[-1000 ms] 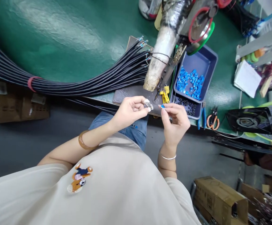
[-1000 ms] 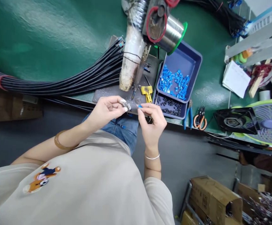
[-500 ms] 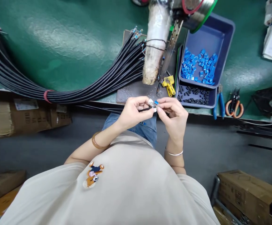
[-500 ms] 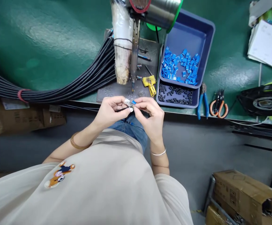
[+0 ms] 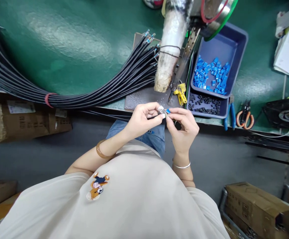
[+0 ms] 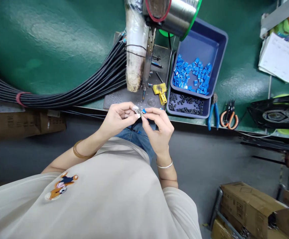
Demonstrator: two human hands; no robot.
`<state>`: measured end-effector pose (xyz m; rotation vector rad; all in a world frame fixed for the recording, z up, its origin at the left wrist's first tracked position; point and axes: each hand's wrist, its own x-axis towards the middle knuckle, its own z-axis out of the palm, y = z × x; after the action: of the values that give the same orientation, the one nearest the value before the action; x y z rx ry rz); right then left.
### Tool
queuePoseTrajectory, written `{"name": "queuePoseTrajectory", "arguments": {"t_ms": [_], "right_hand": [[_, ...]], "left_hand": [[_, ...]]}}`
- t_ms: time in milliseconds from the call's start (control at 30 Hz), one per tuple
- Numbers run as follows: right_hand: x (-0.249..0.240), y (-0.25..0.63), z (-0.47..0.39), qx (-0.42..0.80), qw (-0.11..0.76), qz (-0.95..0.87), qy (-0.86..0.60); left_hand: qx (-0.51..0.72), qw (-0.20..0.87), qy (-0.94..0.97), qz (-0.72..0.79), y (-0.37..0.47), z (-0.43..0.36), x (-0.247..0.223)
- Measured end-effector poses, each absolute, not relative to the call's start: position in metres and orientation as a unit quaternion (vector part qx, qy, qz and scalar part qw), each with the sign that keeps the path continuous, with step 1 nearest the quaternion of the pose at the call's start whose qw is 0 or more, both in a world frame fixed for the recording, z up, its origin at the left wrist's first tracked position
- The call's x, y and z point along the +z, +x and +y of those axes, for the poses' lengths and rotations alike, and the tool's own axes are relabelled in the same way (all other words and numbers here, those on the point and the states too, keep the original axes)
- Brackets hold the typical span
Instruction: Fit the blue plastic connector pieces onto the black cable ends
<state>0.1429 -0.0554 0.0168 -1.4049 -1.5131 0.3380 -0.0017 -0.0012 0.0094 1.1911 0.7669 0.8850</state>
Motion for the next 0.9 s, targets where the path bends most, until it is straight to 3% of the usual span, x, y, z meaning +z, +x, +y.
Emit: {"name": "queuePoseTrajectory", "arguments": {"t_ms": [200, 333, 500, 733, 900], "right_hand": [[0.018, 0.145, -0.055, 0.157, 0.527, -0.602, -0.580], [0.019, 0.145, -0.056, 0.073, 0.553, -0.603, -0.571], [0.018, 0.144, -0.056, -0.022, 0.498, -0.678, -0.540], [0.016, 0.148, -0.050, 0.130, 0.529, -0.604, -0.582], [0.016, 0.151, -0.047, 0.098, 0.506, -0.653, -0.555]], "left_hand": [[0.396, 0.687, 0.507, 0.338, 0.000, 0.002, 0.012], [0.391, 0.697, 0.486, 0.353, 0.002, 0.005, 0.016], [0.388, 0.698, 0.492, 0.347, 0.003, 0.006, 0.015], [0.410, 0.671, 0.497, 0.366, 0.005, 0.009, 0.010], [0.421, 0.665, 0.492, 0.373, 0.006, 0.012, 0.011]]}}
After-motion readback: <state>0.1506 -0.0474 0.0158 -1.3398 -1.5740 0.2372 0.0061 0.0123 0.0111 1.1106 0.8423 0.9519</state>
